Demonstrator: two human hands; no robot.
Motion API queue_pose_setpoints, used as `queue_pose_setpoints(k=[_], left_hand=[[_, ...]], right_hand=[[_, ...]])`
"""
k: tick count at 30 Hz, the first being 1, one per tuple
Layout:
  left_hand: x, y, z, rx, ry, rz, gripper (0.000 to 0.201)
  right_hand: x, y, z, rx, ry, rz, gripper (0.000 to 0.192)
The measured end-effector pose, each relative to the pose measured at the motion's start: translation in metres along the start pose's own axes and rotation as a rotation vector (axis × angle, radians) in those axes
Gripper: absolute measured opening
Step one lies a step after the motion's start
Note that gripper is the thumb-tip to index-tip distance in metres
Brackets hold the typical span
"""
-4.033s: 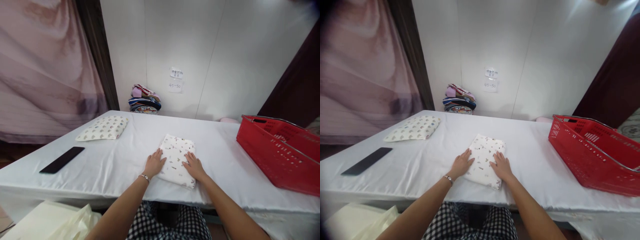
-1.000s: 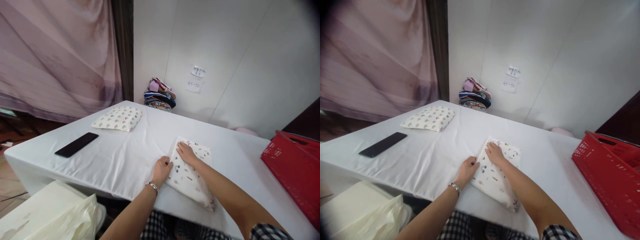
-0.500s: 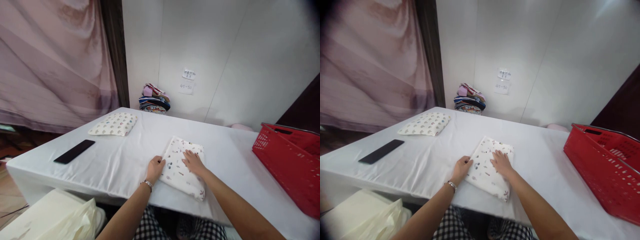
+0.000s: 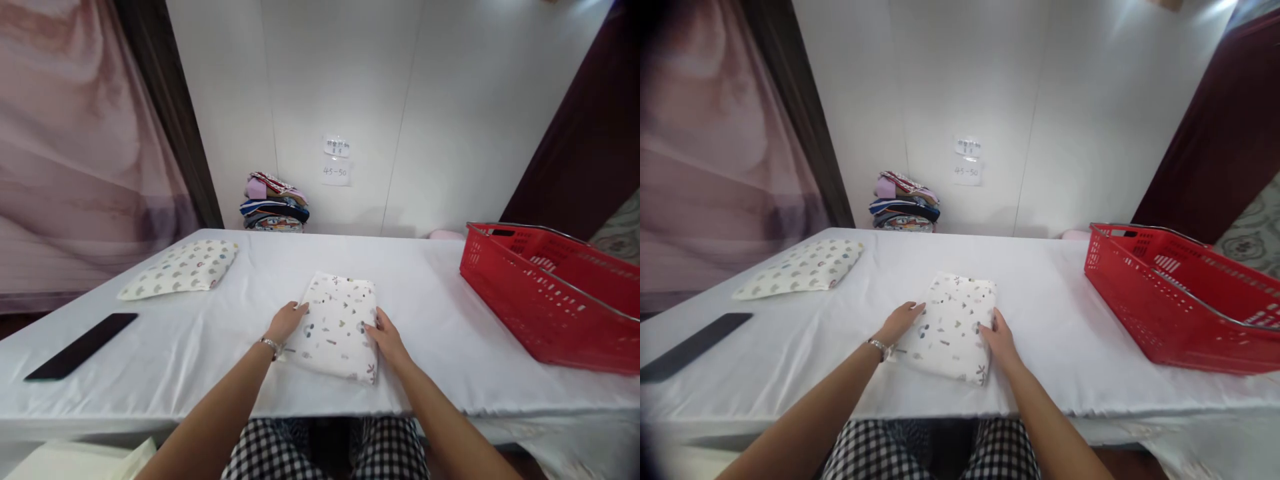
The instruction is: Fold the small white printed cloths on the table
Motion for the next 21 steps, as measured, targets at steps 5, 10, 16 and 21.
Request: queue_pose_setpoints(k=[5, 10, 16, 21], left_hand=[[-0.007, 0.014, -0.013, 0.104, 0.003, 0.041, 0.049], [-0.008, 0.004, -0.015, 0.225, -0.288, 0.209, 0.04], [-0.011, -0.007, -0.012, 0.259, -0.643, 0.298, 0.031], [-0.023, -0.004, 0.0, 0.485, -0.852, 0.445, 0.035]], right_hand=[[-0.001, 0.009, 0.008, -0.093, 0.134, 0.05, 0.082], [0.001, 0.012, 0.0, -0.142, 0.25, 0.082, 0.089], [-0.002, 0.008, -0.01, -0.126, 0.218, 0.067, 0.083], [0.0, 0.007, -0.017, -0.133, 0.062, -0.003, 0.082]])
Point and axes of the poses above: each hand's wrist, its own y-axis towards the middle knuckle, its own x-axis out of the back of the hand, z = x × y, the point moved 4 cm from there along y, towards the middle knuckle, and after that the axes turned 15 degrees about -y, right-handed, at the moved point
